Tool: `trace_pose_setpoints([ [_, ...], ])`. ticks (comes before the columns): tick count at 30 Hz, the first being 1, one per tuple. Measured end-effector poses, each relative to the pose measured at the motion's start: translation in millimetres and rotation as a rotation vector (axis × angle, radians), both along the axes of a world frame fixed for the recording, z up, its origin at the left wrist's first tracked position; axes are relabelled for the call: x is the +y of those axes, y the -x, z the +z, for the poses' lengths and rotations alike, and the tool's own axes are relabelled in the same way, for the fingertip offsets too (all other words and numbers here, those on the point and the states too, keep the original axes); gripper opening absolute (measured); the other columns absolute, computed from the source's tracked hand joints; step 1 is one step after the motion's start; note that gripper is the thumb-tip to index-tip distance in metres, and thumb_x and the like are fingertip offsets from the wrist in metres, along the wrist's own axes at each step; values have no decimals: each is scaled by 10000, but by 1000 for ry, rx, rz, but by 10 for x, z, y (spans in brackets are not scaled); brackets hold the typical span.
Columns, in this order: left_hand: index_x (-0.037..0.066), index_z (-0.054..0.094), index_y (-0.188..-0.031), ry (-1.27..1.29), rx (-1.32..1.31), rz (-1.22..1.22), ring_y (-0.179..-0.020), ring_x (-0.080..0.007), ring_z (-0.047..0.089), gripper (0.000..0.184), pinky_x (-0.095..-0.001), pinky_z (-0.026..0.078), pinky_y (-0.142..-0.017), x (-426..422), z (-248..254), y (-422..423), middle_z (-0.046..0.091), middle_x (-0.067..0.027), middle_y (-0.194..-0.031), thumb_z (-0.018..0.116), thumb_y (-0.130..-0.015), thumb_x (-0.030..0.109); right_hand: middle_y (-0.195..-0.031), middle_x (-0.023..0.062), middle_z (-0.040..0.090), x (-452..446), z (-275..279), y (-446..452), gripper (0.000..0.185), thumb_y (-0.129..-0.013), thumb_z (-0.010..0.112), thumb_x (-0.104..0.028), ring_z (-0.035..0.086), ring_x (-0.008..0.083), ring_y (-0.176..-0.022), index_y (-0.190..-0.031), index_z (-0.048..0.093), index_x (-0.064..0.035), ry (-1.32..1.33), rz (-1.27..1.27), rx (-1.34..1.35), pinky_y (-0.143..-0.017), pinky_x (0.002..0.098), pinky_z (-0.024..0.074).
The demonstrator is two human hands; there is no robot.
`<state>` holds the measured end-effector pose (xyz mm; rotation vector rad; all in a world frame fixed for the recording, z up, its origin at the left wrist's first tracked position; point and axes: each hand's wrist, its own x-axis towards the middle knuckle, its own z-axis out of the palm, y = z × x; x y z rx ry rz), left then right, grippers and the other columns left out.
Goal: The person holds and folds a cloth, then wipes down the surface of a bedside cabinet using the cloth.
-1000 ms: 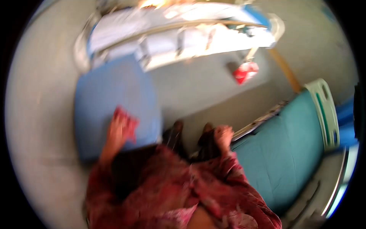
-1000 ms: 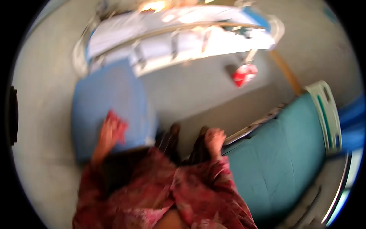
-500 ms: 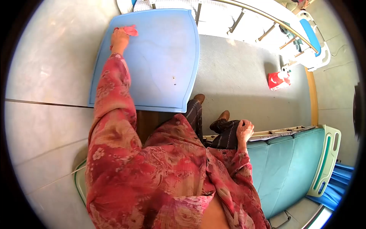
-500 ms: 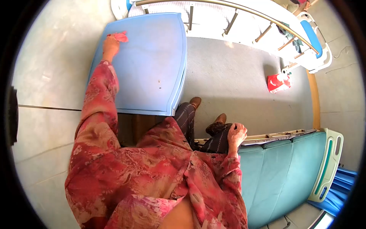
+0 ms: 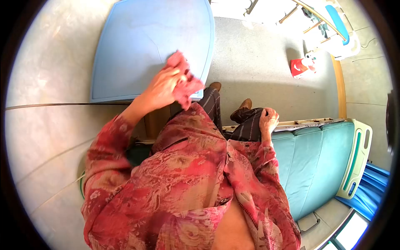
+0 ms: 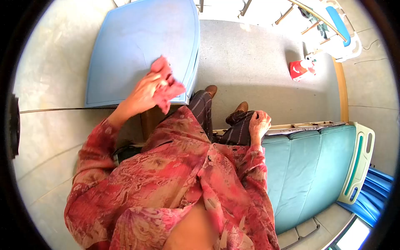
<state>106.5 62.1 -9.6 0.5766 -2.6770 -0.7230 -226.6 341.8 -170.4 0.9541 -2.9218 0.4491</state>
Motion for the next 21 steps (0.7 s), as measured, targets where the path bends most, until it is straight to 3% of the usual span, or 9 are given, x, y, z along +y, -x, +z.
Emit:
trace_pose_setpoints([
  [2, 61, 565, -901, -50, 46, 77, -898, -337, 549, 233, -422, 454, -780, 35, 50, -292, 546, -114, -877, 645, -685, 24, -1027, 29, 647, 25, 4, 12, 128, -838, 601, -252, 542, 290, -1049, -878, 678, -157, 19, 15, 1, -880, 462, 424],
  [5, 65, 564, -932, 67, 61, 212, -905, -339, 540, 283, -421, 453, -786, -290, -72, -635, 540, -118, -911, 633, -671, -22, -1019, 38, 648, -17, 21, 2, 121, -841, 597, -242, 544, 292, -1045, -870, 675, -154, -22, -16, -5, -872, 464, 425],
  [7, 65, 555, -960, 103, -33, 390, -948, -339, 529, 330, -428, 446, -810, -511, -137, -633, 538, -130, -949, 631, -657, -40, -1005, 41, 648, -29, 14, 5, 118, -841, 598, -240, 546, 290, -1036, -862, 673, -150, -4, -19, -17, -868, 460, 425],
  [13, 84, 556, -1021, 364, -33, 559, -987, -339, 519, 346, -429, 431, -862, -1523, -308, 145, 556, -113, -987, 588, -705, -54, -944, 61, 652, -73, 63, -26, 111, -823, 603, -214, 560, 302, -973, -801, 672, -131, 54, -23, -10, -848, 458, 423],
  [15, 85, 565, -1042, 453, 29, 531, -1000, -344, 524, 290, -424, 427, -878, -1905, -398, 415, 573, -118, -990, 586, -760, 22, -913, 78, 647, -83, 153, -61, 113, -813, 600, -210, 565, 316, -935, -779, 665, -124, 42, -33, 13, -792, 468, 439],
  [17, 73, 569, -1070, 530, -143, 594, -1028, -342, 526, 272, -425, 419, -899, -2294, -420, 722, 589, -135, -981, 592, -802, 115, -864, 103, 630, -68, 84, -31, 127, -806, 594, -198, 563, 320, -893, -758, 644, -92, -17, -23, 76, -765, 465, 439],
  [21, 84, 600, -1062, 467, -145, 704, -1014, -347, 543, 254, -448, 415, -923, -2643, -361, 1213, 601, -161, -1060, 575, -819, 152, -909, 80, 652, -82, 82, -47, 148, -791, 598, -220, 563, 312, -930, -791, 694, -106, 83, -73, 22, -810, 455, 433],
])
